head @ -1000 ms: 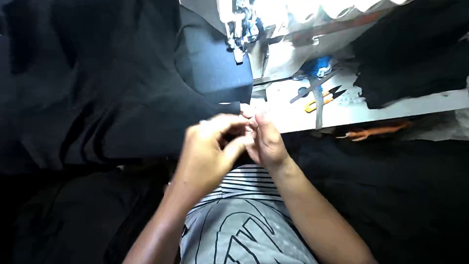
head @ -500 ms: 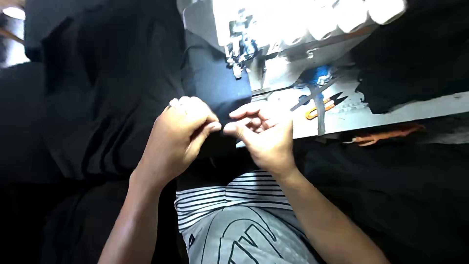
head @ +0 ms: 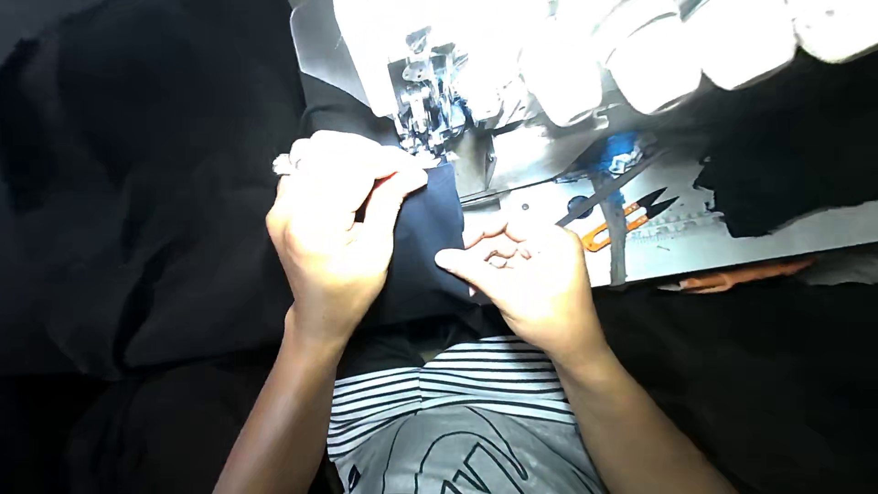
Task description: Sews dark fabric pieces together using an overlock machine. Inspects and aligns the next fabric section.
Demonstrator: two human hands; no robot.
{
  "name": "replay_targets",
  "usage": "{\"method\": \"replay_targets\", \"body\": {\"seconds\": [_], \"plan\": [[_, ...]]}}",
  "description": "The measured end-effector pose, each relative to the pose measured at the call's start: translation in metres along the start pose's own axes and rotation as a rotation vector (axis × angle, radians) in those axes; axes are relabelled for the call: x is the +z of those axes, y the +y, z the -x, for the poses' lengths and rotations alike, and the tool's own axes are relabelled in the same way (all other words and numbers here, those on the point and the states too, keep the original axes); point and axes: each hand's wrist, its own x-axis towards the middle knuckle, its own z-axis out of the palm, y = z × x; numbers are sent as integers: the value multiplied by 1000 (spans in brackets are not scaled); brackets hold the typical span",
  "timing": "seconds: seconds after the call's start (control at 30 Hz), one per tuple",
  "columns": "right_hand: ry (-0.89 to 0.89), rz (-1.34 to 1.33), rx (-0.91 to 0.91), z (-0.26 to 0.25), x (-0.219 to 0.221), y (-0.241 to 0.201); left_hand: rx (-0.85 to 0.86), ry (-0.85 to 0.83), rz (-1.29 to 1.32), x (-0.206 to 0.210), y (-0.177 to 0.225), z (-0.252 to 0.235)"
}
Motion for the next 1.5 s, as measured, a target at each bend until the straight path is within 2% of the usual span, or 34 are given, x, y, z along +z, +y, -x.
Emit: {"method": "replay_targets", "body": {"seconds": [0.23, 0.33, 0.43, 0.63, 0.8, 0.97, 1.23, 1.5], "plan": [[54, 194, -156, -13, 4, 13, -36, -57, -10, 4, -8, 1], [-65, 181, -80, -1, -5, 7, -50, -72, 23, 0, -5, 6], [-109, 97, 8, 9, -6, -1, -64, -94, 20, -5, -2, 9], [-218, 163, -44, 6, -9, -21, -84, -135, -30, -9, 0, 3], [-296, 217, 21, -1, -12, -33, -150, -212, -106, -13, 1, -1], [-222, 113, 16, -1, -10, -24, -221, -127, -101, 7, -3, 5], [-162, -45, 51, -15, -7, -13, -248, -203, -161, 7, -11, -13], [-122, -35, 53, -9, -5, -10, -262, -198, -175, 11, -14, -14]]}}
